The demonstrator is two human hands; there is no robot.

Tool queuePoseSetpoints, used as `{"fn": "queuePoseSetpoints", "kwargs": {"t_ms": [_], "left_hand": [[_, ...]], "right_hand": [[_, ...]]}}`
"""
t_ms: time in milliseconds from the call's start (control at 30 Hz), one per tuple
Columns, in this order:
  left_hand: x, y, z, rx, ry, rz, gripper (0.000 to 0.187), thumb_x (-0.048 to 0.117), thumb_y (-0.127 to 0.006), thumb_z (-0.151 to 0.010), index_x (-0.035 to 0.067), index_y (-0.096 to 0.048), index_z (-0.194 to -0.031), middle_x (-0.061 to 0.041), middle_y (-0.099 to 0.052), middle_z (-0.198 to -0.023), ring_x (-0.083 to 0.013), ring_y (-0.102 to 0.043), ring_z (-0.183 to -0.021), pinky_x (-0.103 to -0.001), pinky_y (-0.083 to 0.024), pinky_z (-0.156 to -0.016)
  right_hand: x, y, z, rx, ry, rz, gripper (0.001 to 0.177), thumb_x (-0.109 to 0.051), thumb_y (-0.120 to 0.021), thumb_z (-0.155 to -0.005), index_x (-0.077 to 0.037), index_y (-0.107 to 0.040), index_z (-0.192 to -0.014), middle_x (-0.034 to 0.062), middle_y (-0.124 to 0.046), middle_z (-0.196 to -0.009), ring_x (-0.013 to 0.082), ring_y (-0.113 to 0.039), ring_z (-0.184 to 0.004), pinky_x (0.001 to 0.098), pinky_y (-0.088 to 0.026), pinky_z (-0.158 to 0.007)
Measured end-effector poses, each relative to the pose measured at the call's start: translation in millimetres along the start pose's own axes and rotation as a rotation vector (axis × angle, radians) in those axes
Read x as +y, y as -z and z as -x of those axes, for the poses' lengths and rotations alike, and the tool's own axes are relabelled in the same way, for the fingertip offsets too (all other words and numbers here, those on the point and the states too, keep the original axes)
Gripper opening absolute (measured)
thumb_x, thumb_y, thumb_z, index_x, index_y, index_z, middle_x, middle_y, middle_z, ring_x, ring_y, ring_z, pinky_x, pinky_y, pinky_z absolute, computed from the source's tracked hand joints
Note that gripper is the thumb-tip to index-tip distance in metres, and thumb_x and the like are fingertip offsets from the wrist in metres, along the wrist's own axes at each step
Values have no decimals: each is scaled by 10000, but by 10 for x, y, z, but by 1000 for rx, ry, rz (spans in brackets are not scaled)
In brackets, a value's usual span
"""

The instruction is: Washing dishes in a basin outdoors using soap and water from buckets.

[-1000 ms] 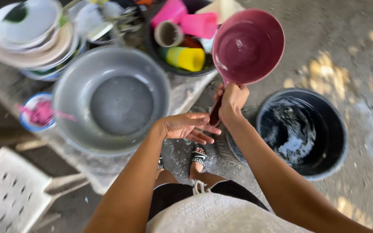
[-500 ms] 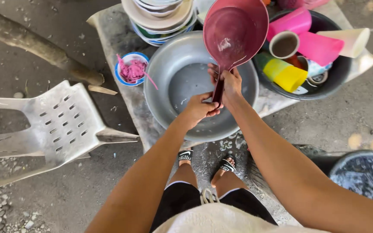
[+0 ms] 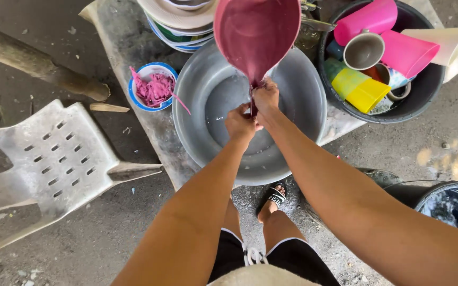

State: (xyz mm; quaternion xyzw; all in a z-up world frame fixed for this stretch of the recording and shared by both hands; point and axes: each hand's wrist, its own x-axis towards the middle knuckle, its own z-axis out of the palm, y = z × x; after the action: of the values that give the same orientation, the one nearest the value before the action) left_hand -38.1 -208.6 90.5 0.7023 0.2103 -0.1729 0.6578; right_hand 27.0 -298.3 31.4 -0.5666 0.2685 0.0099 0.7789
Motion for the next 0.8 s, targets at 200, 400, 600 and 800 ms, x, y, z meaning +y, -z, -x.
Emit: {"fn": "queuePoseSetpoints", "kwargs": {"t_ms": [200, 400, 600, 800], "left_hand": [[-889, -397, -1157, 349, 315, 577, 189, -35, -627, -863, -105, -753, -986, -178, -723, -1068, -261, -709, -852, -429, -622, -659], [-446, -254, -920, 373, 436, 360, 213, 53, -623, -871, -9, -692, -1063, -154, -707, -1132, -237, -669, -926, -414, -572, -712], [-996, -349, -1555, 216, 351, 723, 380, 215, -510, -975, -10, -591, -1270, -133, -646, -1252, -254, -641, -1036, -397, -563, -827], [-1020, -556, -1581, -97, 445, 1085, 392, 168, -409, -1026, -45, -536, -1329, -197, -607, -1306, -305, -622, -1162, -430, -538, -966]], "right_hand": [[21, -71, -41, 42, -17, -15, 489, 166, -413, -828, -115, -697, -1111, 5, -644, -826, 90, -522, -642, 289, -438, -517], [234, -119, -233, 36, 10, -16, 325, 141, -445, -821, -45, -653, -987, 33, -621, -790, 137, -564, -623, 319, -459, -494], [50, -267, -301, 155, 198, 447, 272, 129, -527, -801, -44, -724, -873, 41, -651, -734, 122, -570, -583, 318, -454, -488], [-254, -231, -47, 85, 85, -33, 412, 186, -465, -838, -36, -761, -1019, 42, -671, -751, 124, -543, -582, 318, -422, -483]]}}
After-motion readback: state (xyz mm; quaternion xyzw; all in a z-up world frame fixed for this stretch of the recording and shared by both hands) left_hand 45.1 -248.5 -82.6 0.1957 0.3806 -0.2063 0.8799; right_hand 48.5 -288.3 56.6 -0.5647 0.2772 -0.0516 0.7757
